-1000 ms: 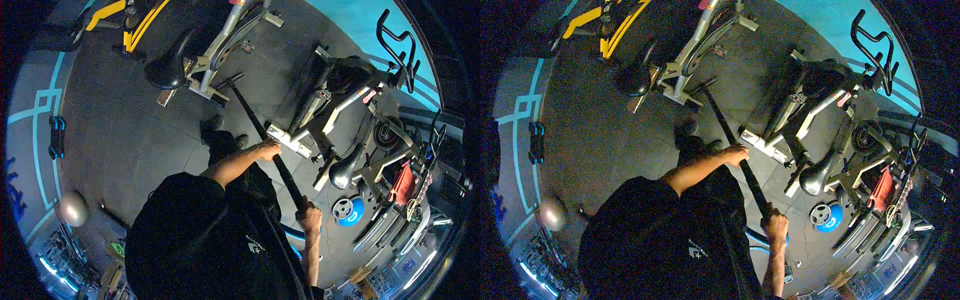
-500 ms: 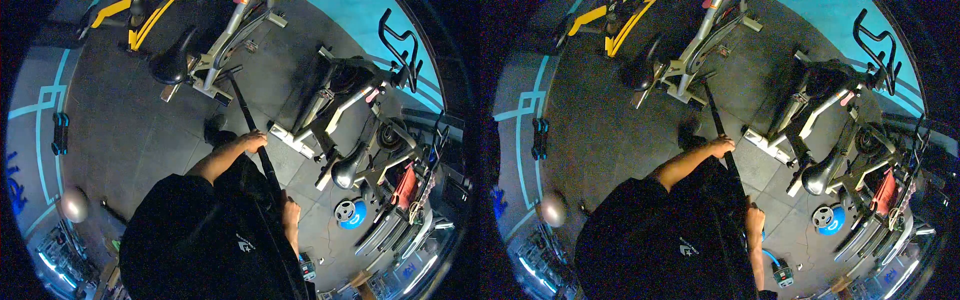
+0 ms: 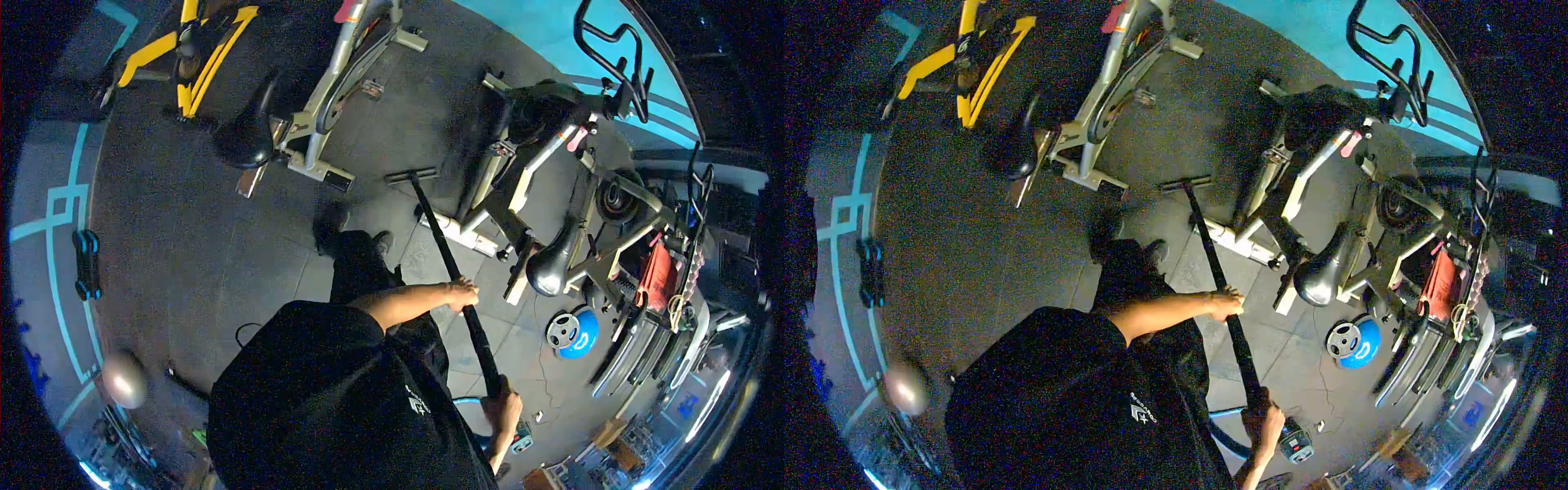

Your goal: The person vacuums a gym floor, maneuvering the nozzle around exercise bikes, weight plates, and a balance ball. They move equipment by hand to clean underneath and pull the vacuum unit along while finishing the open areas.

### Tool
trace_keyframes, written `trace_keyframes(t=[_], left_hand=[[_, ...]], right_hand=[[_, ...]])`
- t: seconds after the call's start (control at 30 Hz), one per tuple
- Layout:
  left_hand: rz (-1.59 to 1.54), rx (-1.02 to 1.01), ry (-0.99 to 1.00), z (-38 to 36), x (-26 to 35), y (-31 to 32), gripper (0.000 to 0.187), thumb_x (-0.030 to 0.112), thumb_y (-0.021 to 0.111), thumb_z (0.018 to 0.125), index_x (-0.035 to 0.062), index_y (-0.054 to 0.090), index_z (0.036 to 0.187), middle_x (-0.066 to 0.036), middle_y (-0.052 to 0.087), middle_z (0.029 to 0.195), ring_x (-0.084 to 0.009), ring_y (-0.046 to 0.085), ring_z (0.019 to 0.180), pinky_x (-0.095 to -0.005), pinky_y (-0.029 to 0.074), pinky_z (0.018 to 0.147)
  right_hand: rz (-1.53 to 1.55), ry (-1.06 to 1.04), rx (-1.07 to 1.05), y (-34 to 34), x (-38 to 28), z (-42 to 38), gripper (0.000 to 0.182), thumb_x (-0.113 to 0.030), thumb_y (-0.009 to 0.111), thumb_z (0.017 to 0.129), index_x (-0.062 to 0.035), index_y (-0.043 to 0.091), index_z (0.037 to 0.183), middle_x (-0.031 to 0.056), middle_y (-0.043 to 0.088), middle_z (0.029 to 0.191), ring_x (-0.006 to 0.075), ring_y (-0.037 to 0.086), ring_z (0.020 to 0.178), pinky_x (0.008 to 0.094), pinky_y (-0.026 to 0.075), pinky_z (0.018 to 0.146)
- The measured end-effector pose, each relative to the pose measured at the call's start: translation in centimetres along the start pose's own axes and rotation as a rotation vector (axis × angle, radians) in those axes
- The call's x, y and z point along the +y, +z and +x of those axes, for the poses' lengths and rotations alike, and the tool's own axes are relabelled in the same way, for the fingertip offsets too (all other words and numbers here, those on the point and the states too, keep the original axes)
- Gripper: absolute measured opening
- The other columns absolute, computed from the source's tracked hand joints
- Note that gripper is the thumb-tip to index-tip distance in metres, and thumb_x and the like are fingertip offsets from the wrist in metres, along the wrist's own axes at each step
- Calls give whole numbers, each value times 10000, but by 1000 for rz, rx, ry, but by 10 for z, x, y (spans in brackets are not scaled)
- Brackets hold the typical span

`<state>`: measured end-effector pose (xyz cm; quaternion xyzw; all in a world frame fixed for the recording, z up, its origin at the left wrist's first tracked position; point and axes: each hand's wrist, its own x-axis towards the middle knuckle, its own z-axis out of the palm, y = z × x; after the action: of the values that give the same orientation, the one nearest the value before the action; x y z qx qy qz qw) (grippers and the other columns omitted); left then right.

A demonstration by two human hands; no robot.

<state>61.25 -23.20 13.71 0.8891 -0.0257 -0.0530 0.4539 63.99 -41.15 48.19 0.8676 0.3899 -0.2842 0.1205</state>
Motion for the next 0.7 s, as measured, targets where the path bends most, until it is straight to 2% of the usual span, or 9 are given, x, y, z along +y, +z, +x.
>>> trace_keyframes(t=[0.23,0.27,0.3,0.37,0.43,0.5,0.57,0.63,0.7], left_hand=[[163,-353,97,-33,-22,4,377,337,802,611,165,663,917,-82,562,1051,-311,459,1151,-598,385,945],[178,-333,95,-37,-30,4,331,303,783,604,174,678,891,-61,587,1040,-303,485,1126,-578,400,910],[191,-313,95,-40,-36,6,290,270,765,598,184,693,865,-40,612,1029,-295,510,1100,-559,414,876],[185,-293,61,-47,-48,-12,293,243,755,593,178,680,868,-36,597,1044,-293,510,1097,-573,414,847],[160,27,13,-59,-73,-16,252,208,722,650,150,613,870,-59,561,994,-291,486,1085,-527,398,818],[42,307,-244,-71,-90,-54,315,134,685,699,154,588,998,-112,557,1056,-337,504,1073,-492,415,881],[-14,635,-556,-89,-104,-96,443,103,705,721,109,561,1140,-158,547,1170,-366,529,1126,-469,436,967],[16,755,-550,-122,-173,-105,448,177,737,752,71,554,1148,-166,567,1187,-377,534,1141,-449,452,956],[61,482,-559,-175,-219,-130,431,212,732,787,54,554,1147,-171,591,1177,-369,550,1119,-454,467,928]], right_hand=[[617,0,-5,161,59,-61,647,-321,817,634,-107,583,1199,208,639,714,425,627,650,460,495,558],[628,190,-32,151,32,-68,548,-107,786,612,31,602,1110,191,686,875,244,665,828,368,518,730],[614,66,13,156,24,-62,610,-210,775,627,-12,576,1168,245,666,843,401,657,727,466,513,607],[548,29,116,158,6,-48,513,-179,758,637,16,592,1082,245,663,805,402,656,699,467,516,620],[603,49,156,130,-28,-17,408,-146,778,644,33,594,962,256,653,736,388,680,701,446,518,627],[784,193,-24,128,-36,14,531,-119,787,626,92,583,1069,251,667,782,373,670,697,409,514,635],[792,104,185,133,-48,44,472,-79,783,638,103,571,1019,205,656,713,284,657,626,393,512,595],[792,145,122,119,-60,78,491,-48,774,645,131,557,1048,183,656,721,232,644,633,368,520,596],[906,189,171,118,-70,112,546,-69,783,638,140,542,1081,197,663,750,237,653,640,364,518,590]])
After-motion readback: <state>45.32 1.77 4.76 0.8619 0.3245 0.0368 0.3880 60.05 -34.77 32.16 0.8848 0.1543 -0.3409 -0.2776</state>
